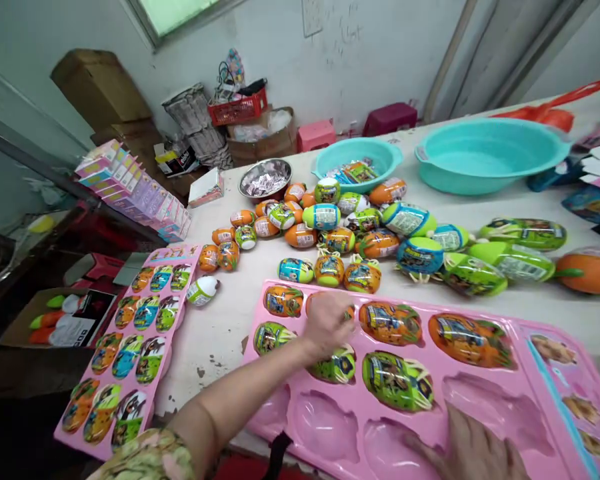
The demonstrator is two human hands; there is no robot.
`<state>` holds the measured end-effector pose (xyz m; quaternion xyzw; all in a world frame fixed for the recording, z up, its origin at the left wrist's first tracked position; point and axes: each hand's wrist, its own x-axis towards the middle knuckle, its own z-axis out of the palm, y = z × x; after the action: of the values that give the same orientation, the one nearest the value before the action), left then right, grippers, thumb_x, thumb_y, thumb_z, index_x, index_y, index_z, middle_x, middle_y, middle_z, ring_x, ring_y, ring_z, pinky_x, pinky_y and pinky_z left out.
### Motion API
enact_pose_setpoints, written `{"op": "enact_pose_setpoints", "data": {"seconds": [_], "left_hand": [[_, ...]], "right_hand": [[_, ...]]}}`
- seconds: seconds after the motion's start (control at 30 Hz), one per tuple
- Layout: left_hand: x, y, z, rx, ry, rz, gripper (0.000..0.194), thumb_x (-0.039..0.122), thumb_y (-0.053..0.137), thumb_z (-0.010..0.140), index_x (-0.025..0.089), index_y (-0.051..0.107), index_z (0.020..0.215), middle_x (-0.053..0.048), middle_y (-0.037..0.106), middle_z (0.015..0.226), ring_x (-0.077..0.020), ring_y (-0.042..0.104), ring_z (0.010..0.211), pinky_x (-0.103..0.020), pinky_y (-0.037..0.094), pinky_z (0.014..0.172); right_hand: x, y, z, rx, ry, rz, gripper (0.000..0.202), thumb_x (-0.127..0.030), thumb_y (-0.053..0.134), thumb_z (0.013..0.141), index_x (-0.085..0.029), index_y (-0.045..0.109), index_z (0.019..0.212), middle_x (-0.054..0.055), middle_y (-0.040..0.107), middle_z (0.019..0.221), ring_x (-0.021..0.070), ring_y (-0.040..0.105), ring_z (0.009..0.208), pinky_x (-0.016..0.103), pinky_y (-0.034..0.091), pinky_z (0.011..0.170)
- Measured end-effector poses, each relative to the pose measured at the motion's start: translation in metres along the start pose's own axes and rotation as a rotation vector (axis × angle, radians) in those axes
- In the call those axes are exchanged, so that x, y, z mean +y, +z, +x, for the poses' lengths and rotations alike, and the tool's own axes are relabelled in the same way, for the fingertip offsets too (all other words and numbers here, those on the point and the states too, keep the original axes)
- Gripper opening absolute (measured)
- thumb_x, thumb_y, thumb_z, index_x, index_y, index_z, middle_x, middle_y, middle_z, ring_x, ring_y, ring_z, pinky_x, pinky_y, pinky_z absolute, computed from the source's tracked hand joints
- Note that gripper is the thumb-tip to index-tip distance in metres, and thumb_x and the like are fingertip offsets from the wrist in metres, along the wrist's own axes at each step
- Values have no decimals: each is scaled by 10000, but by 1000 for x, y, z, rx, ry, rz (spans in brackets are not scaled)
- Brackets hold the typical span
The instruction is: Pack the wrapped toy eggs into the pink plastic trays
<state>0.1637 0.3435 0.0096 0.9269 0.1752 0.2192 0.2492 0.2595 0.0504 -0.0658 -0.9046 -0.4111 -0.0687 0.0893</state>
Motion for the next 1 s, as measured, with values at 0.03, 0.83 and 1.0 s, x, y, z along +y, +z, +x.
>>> {"op": "enact_pose_setpoints", "data": {"seconds": [0.03, 0.83, 1.0], "left_hand": [[-31, -27, 4, 116, -157, 50, 369, 330, 447, 930, 216, 515, 1274, -103, 592, 1240, -228, 502, 1209, -421, 386, 1057], [-138, -102, 74, -364, -443, 347, 747, 659, 585, 706, 352, 451, 1373, -80, 547, 1259, -343, 579, 1088, -455, 458, 920], [11, -45, 42, -279, -98, -166, 720, 563, 673, 705, 342, 457, 1356, -31, 512, 1269, -229, 559, 1073, -330, 475, 906]], "right_hand": [[-3, 1, -3, 15, 0, 0, 880, -744, 155, 809, -56, 470, 1258, 233, 629, 987, 410, 564, 955, 608, 303, 1011], [11, -42, -18, 122, 339, 92, 700, -643, 472, 855, -123, 478, 1324, 189, 538, 1318, 329, 465, 1214, 498, 297, 1054], [97, -56, 6, -54, 868, 148, 796, -651, 443, 816, -18, 482, 1297, 271, 543, 1263, 376, 517, 1141, 485, 382, 967]]}}
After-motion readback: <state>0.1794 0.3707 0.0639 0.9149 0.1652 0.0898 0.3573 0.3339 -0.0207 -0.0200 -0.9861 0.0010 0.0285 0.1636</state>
